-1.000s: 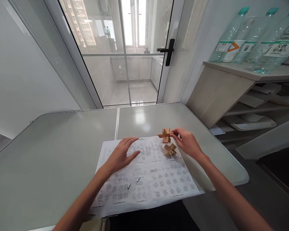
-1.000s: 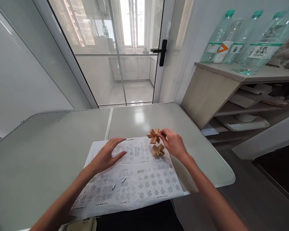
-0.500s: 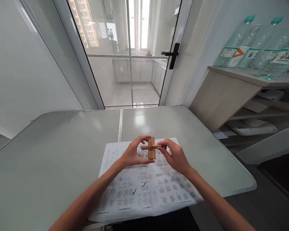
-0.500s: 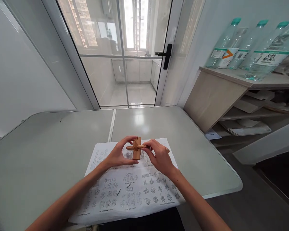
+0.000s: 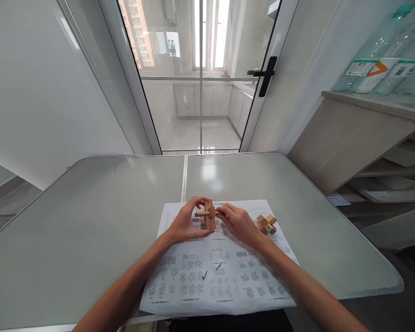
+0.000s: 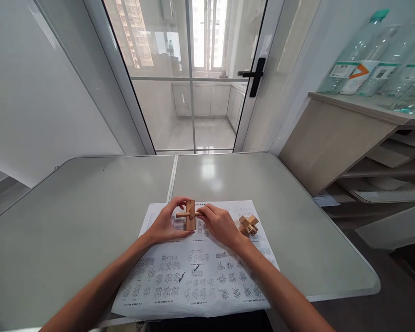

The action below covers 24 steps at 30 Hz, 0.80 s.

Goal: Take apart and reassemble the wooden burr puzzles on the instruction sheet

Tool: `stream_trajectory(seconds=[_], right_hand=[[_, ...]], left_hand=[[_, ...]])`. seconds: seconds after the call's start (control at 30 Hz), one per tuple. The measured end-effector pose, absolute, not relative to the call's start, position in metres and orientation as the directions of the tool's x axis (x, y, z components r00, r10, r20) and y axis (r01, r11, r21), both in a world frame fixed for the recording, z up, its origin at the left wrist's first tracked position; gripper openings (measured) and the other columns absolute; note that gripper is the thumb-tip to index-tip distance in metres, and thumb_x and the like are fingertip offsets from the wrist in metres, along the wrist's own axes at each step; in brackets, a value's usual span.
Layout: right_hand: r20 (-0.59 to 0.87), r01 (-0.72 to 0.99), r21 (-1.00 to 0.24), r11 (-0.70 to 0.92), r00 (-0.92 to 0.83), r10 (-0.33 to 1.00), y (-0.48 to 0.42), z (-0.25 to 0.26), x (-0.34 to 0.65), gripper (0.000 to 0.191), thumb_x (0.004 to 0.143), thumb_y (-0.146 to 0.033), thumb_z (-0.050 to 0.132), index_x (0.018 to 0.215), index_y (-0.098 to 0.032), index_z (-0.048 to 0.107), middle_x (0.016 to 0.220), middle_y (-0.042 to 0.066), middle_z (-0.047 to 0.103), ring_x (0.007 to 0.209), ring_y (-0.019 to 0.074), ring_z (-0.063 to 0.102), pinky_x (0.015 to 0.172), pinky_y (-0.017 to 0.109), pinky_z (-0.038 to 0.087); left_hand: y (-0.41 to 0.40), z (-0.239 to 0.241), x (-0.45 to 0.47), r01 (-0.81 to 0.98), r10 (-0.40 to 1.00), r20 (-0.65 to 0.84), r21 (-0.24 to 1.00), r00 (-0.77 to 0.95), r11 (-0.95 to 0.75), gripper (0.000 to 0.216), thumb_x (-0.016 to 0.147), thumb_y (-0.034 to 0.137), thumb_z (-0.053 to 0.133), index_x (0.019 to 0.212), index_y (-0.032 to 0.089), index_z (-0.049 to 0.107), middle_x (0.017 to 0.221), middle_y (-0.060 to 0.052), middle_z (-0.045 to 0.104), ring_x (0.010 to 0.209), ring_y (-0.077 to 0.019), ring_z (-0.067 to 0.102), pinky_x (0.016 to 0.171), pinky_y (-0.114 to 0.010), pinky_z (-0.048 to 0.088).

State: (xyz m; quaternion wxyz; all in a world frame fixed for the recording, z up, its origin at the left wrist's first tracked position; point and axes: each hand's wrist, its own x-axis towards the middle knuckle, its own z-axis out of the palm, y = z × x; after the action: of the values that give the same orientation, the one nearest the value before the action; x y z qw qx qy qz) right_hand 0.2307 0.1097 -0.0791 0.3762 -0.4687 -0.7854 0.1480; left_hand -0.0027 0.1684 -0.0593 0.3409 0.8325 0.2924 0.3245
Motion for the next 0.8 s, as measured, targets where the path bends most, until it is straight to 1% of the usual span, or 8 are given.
stream_trajectory(seconds=[0.1,0.3,0.47,0.57,0.7,0.8], right_hand=[[0.459,0.642,-0.563,0.520,-0.280,0.843,0.112,-0.086,0.228,0.033,0.114,-0.039,0.038,0.114,-0.026,0.068,0.101,0.009,0.074,0.080,0.0221,0.068,0.072,0.033,0.050],[0.447,0.605,-0.613,0.507,-0.264,0.855,0.112,-0.095,0.232,0.032,0.114,-0.039,0.039,0.118,-0.029,0.069,0.104,0.008,0.074,0.086,0.0219,0.070,0.077,0.033,0.053],[0.468,0.582,-0.616,0.532,-0.273,0.841,0.111,-0.094,0.234,0.032,0.114,-0.036,0.041,0.119,-0.027,0.071,0.102,0.008,0.073,0.084,0.0214,0.069,0.075,0.033,0.052],[0.484,0.598,-0.593,0.539,-0.270,0.832,0.109,-0.093,0.233,0.029,0.114,-0.034,0.043,0.118,-0.027,0.071,0.101,0.008,0.074,0.081,0.0203,0.068,0.072,0.031,0.050],[0.549,0.652,-0.517,0.555,-0.245,0.799,0.110,-0.095,0.233,0.024,0.113,-0.030,0.047,0.113,-0.024,0.070,0.096,0.006,0.076,0.075,0.0186,0.068,0.067,0.030,0.047],[0.584,0.647,-0.494,0.580,-0.247,0.773,0.112,-0.095,0.233,0.020,0.112,-0.028,0.050,0.113,-0.023,0.069,0.097,0.006,0.077,0.076,0.0179,0.069,0.066,0.029,0.047]], left_hand=[[0.169,-0.061,-0.004,0.279,0.710,0.340,0.749,0.616,-0.601,0.081,0.066,0.033,0.092,0.137,0.026,0.052,0.133,-0.009,0.064,0.114,-0.0279,0.065,0.102,-0.046,0.056],[0.171,-0.061,0.000,0.273,0.704,0.332,0.753,0.628,-0.599,0.081,0.067,0.032,0.091,0.138,0.027,0.052,0.132,-0.009,0.065,0.115,-0.0284,0.065,0.103,-0.048,0.055],[0.172,-0.062,-0.002,0.283,0.693,0.316,0.744,0.649,-0.605,0.083,0.068,0.034,0.091,0.141,0.027,0.051,0.134,-0.009,0.064,0.115,-0.0289,0.065,0.103,-0.048,0.055],[0.171,-0.061,-0.002,0.289,0.684,0.309,0.736,0.661,-0.612,0.084,0.069,0.035,0.091,0.142,0.026,0.051,0.135,-0.010,0.064,0.115,-0.0285,0.065,0.103,-0.045,0.055],[0.170,-0.058,-0.001,0.296,0.683,0.295,0.737,0.668,-0.608,0.082,0.070,0.034,0.091,0.142,0.027,0.050,0.136,-0.009,0.063,0.117,-0.0279,0.064,0.104,-0.044,0.054],[0.170,-0.058,0.000,0.309,0.697,0.288,0.740,0.657,-0.597,0.081,0.070,0.035,0.092,0.140,0.027,0.051,0.135,-0.008,0.064,0.115,-0.0276,0.064,0.103,-0.045,0.055]])
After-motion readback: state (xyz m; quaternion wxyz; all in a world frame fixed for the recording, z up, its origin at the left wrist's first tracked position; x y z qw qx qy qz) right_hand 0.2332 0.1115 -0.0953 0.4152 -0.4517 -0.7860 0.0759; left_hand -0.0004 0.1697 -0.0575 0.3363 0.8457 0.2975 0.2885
